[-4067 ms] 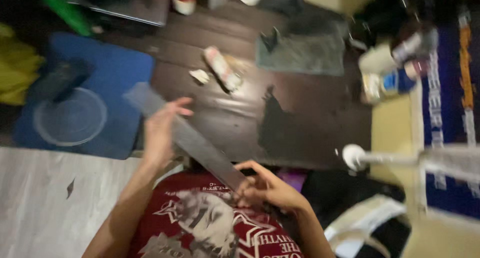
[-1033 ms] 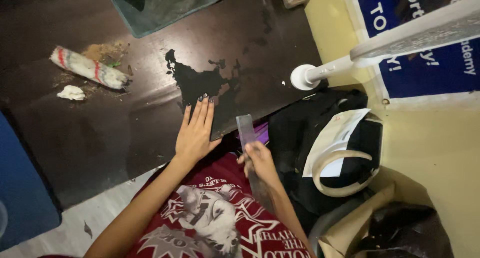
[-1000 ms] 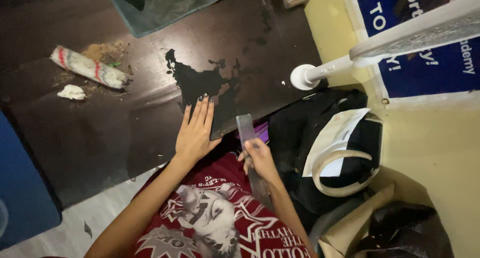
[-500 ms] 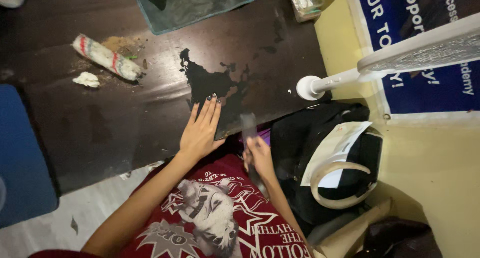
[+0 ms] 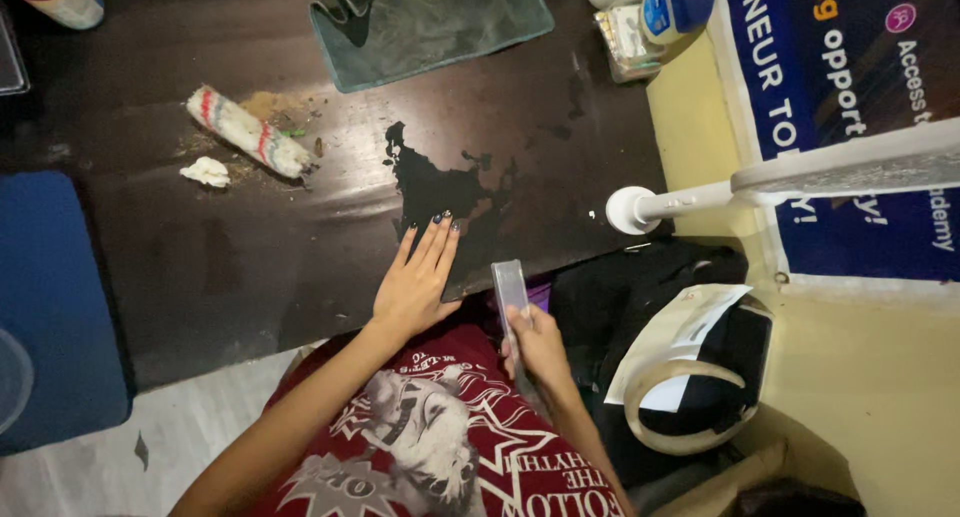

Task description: The person scrapes a dark, sticky residue off a wooden table using a metal scraper. They then wipe the surface with a green cloth and rearrange several items on the table, including a fan, a bottle, and a container of makeup brushes.

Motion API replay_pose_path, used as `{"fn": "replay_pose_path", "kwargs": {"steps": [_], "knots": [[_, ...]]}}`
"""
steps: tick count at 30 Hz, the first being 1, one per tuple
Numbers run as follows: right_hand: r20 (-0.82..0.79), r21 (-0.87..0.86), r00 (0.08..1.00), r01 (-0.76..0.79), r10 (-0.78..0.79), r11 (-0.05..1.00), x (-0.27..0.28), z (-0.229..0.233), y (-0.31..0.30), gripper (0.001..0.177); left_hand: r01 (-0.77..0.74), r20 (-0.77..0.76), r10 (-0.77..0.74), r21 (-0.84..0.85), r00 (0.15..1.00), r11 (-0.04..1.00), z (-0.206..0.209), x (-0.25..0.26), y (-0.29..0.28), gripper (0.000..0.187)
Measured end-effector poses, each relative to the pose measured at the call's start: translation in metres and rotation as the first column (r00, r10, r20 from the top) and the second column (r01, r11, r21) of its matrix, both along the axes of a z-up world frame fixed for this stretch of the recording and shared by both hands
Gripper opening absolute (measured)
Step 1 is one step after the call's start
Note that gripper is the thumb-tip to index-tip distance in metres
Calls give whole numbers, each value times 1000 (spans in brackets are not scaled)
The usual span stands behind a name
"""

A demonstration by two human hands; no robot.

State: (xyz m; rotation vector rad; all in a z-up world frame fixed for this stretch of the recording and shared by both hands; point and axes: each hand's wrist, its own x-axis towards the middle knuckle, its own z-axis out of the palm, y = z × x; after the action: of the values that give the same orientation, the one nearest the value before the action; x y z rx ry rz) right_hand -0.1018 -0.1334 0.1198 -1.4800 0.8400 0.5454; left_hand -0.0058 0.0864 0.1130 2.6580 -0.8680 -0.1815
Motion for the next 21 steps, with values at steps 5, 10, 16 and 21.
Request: {"fn": "replay_pose_path", "kwargs": {"steps": [5, 10, 16, 21], "knots": [[-8, 152, 999, 50, -49, 987, -16, -9, -13, 35, 4, -20, -3, 31, 1000, 1000, 5, -7, 3, 115], [-9, -53, 997, 70, -70, 996, -7, -10, 1, 29, -7, 15, 7, -9, 1000, 1000, 5, 1, 2, 115], [229, 227, 973, -21, -32, 974, 90, 12, 36, 34, -4, 10, 5, -25, 1000, 1000, -3, 0, 5, 110], [170, 62, 981, -104, 92, 993, 117, 58, 12, 29, 2, -5, -2, -57, 1000, 998, 2, -1, 6, 112]]}}
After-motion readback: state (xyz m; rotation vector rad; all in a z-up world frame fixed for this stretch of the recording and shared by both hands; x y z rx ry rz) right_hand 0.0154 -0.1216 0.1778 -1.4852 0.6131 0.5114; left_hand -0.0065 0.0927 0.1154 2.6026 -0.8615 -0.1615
